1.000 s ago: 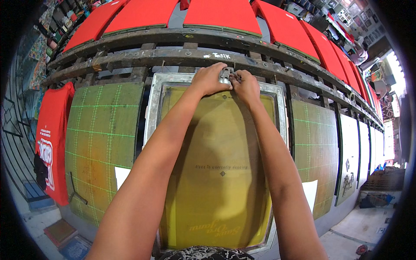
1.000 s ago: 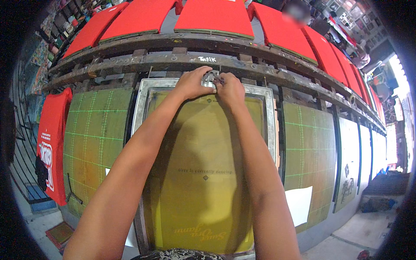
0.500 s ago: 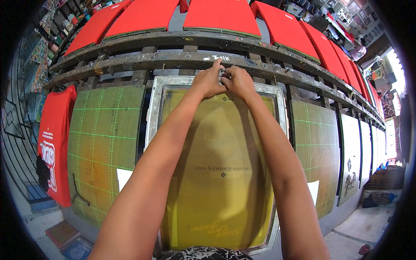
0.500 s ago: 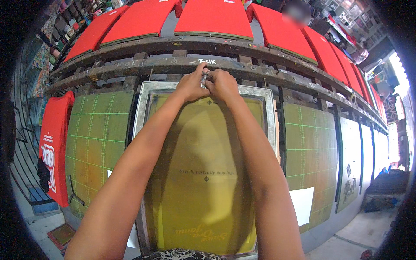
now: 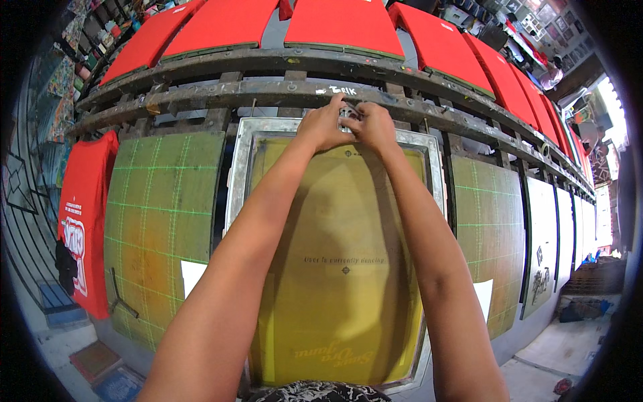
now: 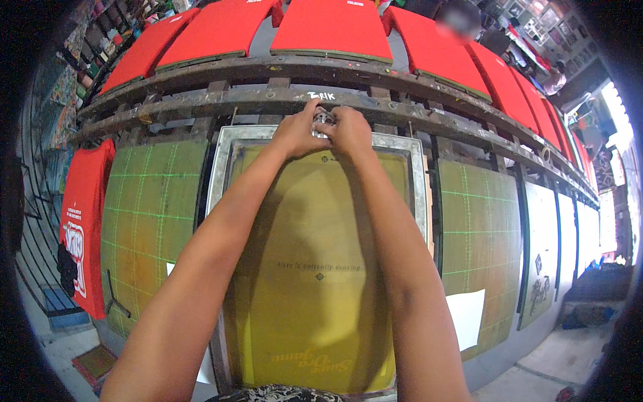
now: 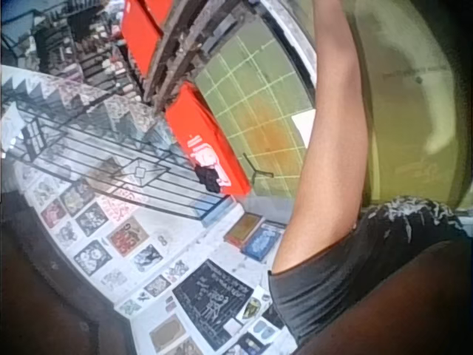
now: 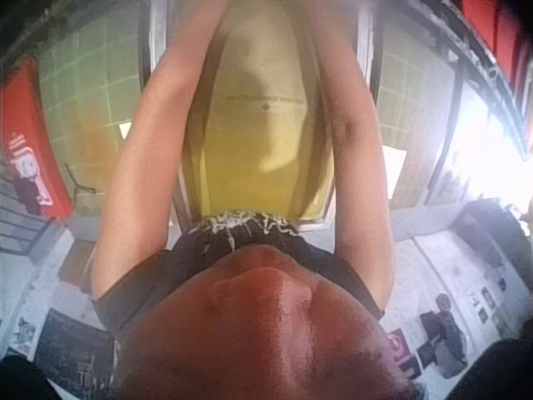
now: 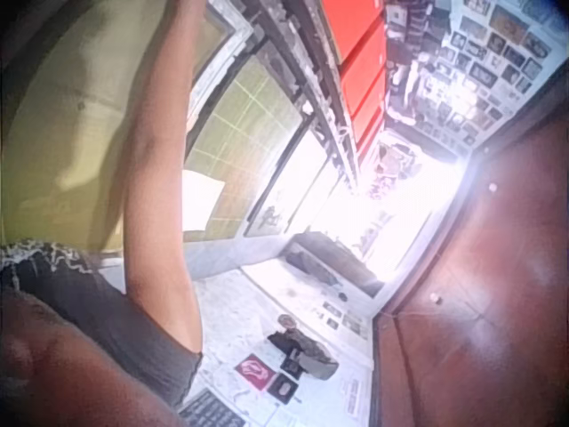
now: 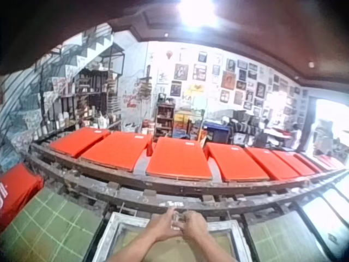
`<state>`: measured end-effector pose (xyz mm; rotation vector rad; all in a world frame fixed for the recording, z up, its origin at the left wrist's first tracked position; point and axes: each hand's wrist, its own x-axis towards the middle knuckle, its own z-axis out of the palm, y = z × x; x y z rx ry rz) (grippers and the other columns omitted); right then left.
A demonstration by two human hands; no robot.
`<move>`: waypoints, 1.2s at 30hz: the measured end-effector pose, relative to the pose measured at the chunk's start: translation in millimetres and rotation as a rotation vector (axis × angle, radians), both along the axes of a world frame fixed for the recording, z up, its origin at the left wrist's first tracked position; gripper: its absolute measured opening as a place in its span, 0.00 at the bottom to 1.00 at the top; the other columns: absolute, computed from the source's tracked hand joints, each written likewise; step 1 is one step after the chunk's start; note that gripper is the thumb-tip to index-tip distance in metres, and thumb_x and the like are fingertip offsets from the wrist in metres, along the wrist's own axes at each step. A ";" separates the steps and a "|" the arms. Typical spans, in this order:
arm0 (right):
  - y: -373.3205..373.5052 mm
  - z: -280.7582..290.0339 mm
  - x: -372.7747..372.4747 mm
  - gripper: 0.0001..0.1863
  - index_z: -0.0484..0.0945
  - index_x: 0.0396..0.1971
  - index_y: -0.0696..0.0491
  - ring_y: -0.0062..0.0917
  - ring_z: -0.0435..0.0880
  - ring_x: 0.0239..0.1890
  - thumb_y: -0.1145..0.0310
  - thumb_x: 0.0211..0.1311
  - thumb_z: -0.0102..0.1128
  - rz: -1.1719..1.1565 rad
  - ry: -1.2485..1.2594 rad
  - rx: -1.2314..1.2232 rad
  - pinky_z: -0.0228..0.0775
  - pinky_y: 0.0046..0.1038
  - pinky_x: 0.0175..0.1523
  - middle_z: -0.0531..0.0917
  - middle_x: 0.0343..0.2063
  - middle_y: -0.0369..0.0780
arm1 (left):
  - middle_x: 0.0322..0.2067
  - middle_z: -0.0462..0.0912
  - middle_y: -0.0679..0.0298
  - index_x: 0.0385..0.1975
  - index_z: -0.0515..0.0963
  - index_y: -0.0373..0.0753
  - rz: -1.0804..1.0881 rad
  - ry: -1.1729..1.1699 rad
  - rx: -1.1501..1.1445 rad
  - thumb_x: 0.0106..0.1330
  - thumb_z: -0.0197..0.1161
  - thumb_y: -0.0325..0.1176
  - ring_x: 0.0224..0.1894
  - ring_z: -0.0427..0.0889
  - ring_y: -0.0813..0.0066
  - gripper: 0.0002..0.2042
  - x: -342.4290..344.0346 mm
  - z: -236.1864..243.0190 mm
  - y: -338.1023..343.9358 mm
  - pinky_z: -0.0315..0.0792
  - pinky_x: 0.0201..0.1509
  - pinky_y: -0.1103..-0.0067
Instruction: The person places a piece of paper onto a printing table, lowers a screen printing frame over it, and turns small metal adjustment screws on the frame by hand to align it with the paper.
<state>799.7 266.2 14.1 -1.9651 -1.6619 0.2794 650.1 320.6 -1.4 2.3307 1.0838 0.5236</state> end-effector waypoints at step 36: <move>6.1 -2.8 -4.2 0.14 0.83 0.40 0.51 0.45 0.82 0.39 0.65 0.53 0.65 0.166 -0.285 0.041 0.74 0.42 0.44 0.83 0.36 0.46 | 0.54 0.80 0.56 0.69 0.54 0.44 0.019 0.058 -0.032 0.46 0.71 0.48 0.52 0.79 0.49 0.48 0.2 3.1 0.8 0.74 0.55 0.61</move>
